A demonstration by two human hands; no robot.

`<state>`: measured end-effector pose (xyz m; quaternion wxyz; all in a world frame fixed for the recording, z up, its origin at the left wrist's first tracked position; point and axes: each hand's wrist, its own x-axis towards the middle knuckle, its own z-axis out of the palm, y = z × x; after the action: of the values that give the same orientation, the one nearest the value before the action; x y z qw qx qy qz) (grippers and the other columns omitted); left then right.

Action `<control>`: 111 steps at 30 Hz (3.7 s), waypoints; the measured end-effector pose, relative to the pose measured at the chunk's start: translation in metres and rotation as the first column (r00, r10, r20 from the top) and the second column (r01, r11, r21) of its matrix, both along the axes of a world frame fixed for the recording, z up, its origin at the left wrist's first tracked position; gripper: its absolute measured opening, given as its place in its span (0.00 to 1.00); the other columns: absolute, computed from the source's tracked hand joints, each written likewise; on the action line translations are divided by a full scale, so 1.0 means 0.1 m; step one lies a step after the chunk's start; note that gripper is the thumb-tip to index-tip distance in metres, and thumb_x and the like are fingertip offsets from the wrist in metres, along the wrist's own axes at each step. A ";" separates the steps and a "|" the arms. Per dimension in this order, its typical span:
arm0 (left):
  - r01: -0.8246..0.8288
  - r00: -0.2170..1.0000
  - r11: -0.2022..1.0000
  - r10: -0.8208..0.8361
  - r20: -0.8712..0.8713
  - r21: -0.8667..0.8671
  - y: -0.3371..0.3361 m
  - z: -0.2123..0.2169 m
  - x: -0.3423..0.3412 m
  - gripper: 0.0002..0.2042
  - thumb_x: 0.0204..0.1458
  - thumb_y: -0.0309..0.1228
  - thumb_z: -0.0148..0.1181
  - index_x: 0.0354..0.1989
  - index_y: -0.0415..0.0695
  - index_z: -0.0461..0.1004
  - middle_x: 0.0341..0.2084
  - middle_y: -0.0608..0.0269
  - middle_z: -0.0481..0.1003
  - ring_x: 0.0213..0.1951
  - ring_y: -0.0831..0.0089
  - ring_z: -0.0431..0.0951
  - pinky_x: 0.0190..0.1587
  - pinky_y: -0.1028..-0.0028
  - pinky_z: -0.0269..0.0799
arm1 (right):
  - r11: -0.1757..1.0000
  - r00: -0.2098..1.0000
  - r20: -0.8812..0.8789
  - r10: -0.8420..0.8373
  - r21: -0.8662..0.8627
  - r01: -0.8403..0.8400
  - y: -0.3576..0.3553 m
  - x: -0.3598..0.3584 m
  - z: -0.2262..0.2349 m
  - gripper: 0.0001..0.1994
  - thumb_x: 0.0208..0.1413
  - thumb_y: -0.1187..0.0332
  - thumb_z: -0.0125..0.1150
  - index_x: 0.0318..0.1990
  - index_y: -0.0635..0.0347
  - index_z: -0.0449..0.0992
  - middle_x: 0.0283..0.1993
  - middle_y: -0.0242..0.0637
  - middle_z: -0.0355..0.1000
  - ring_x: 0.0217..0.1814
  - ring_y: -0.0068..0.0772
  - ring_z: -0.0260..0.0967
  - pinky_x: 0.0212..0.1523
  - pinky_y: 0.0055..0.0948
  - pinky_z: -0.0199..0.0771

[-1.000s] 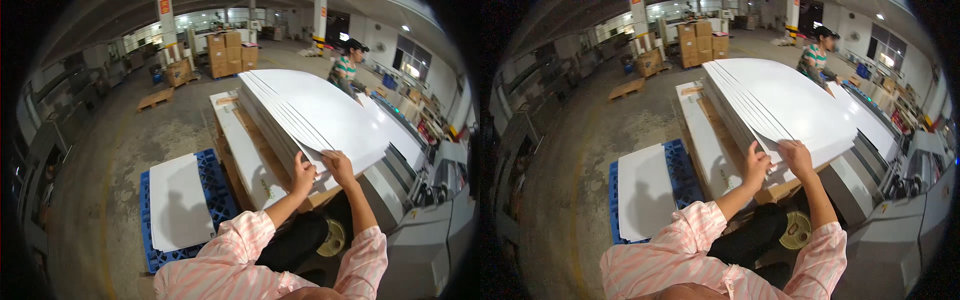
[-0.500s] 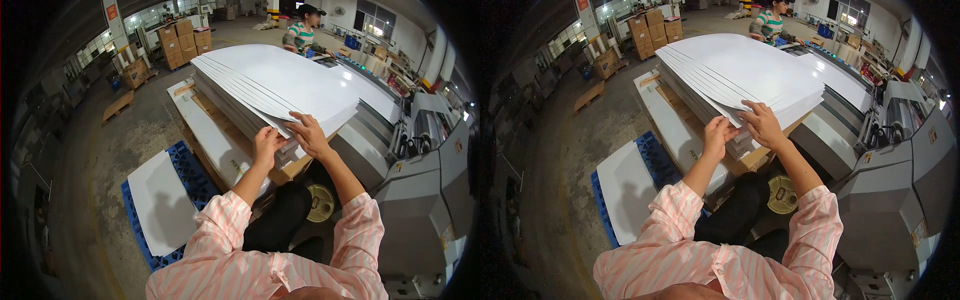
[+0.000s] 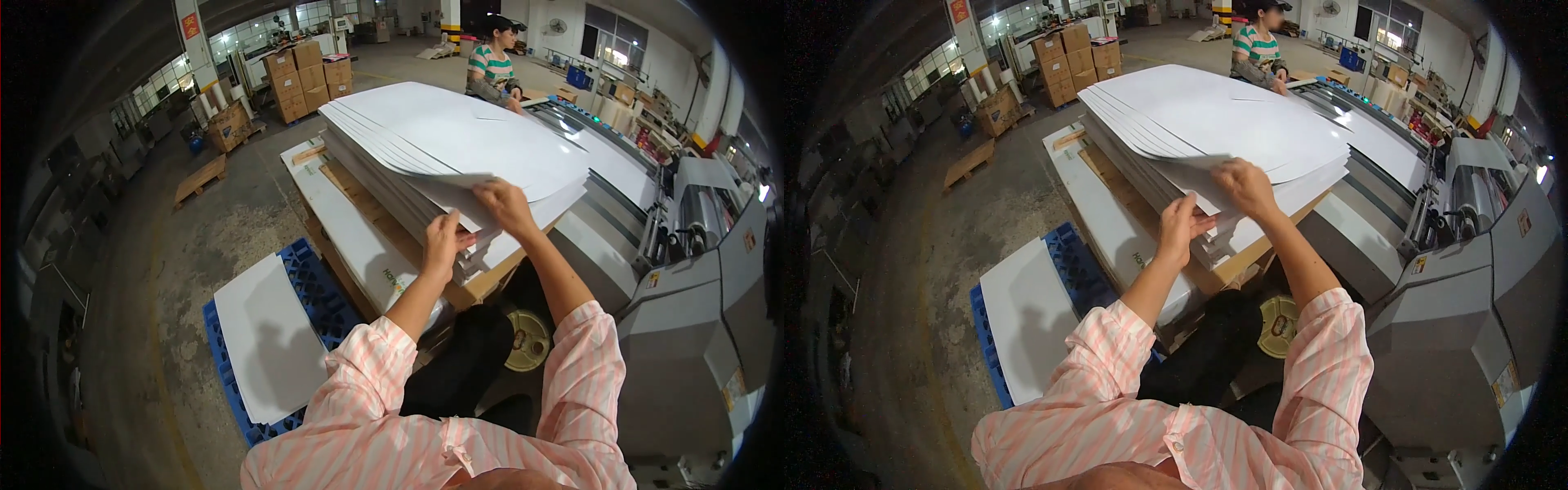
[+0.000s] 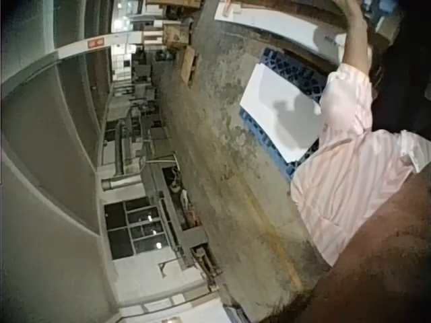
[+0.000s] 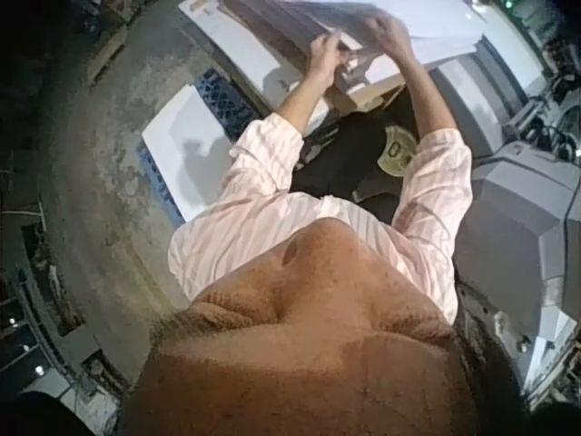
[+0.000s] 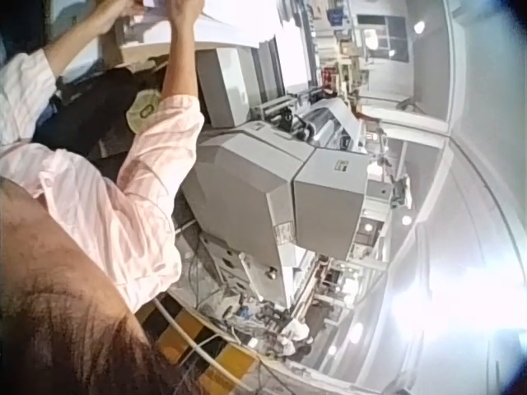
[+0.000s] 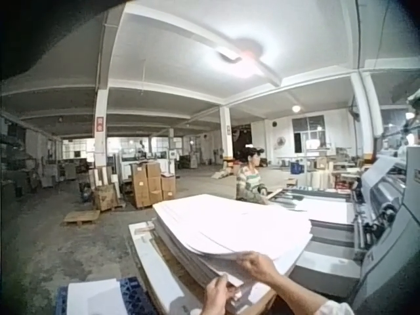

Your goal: The recorder is handling and stacking large white sheets being processed by an industrial machine in a factory setting.

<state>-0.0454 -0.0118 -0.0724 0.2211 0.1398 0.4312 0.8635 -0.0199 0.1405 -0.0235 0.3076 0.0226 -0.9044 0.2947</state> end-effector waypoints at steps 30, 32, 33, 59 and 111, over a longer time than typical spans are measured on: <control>-0.597 0.257 0.708 -0.276 -0.926 -0.377 -0.28 0.04 0.00 0.16 0.40 0.33 0.59 0.39 0.41 0.74 0.45 0.55 0.69 0.52 0.57 0.60 0.52 0.64 0.59 | 0.758 0.993 -0.114 -0.038 -0.651 -0.046 0.24 -0.12 0.33 0.20 0.53 0.54 0.52 0.32 0.66 0.75 0.23 0.34 0.69 0.25 0.29 0.64 0.29 0.32 0.65; -0.616 0.203 0.706 -0.287 -0.936 -0.350 -0.26 0.01 0.02 0.16 0.40 0.32 0.60 0.39 0.41 0.74 0.44 0.55 0.69 0.51 0.56 0.61 0.52 0.64 0.59 | 0.946 0.982 -0.179 -0.063 -0.325 0.002 0.17 0.01 0.15 0.17 0.53 0.56 0.52 0.32 0.63 0.75 0.26 0.37 0.70 0.27 0.35 0.66 0.31 0.33 0.66; -0.633 0.149 0.704 -0.298 -0.943 -0.322 -0.27 -0.01 0.01 0.16 0.39 0.32 0.61 0.39 0.42 0.74 0.44 0.54 0.69 0.50 0.56 0.62 0.52 0.63 0.59 | 0.996 0.966 -0.250 -0.061 0.045 0.074 0.09 0.09 0.07 0.14 0.53 0.59 0.52 0.32 0.60 0.75 0.28 0.40 0.72 0.30 0.40 0.68 0.33 0.34 0.67; -0.034 0.986 0.929 -0.029 0.165 0.369 -0.07 -0.16 -0.21 0.16 0.54 0.31 0.48 0.46 0.34 0.61 0.34 0.52 0.71 0.36 0.66 0.73 0.43 0.68 0.73 | 0.890 0.965 0.180 -0.191 0.447 0.093 -0.40 0.26 0.26 0.12 0.46 0.57 0.55 0.31 0.53 0.79 0.47 0.38 0.67 0.46 0.41 0.62 0.42 0.41 0.62; 0.084 0.983 0.993 -0.069 -0.172 0.084 -0.04 -0.19 -0.15 0.15 0.52 0.22 0.49 0.49 0.44 0.70 0.28 0.73 0.65 0.30 0.84 0.65 0.36 0.80 0.67 | 0.694 1.000 -0.013 0.029 -0.719 -0.029 0.11 -0.05 0.15 0.15 0.52 0.56 0.55 0.33 0.61 0.76 0.23 0.42 0.69 0.26 0.31 0.66 0.31 0.26 0.65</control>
<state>-0.0600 -0.0156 -0.0914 0.2104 0.2387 0.4028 0.8582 -0.0251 0.1517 -0.0086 0.2876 -0.0852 -0.7168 0.6295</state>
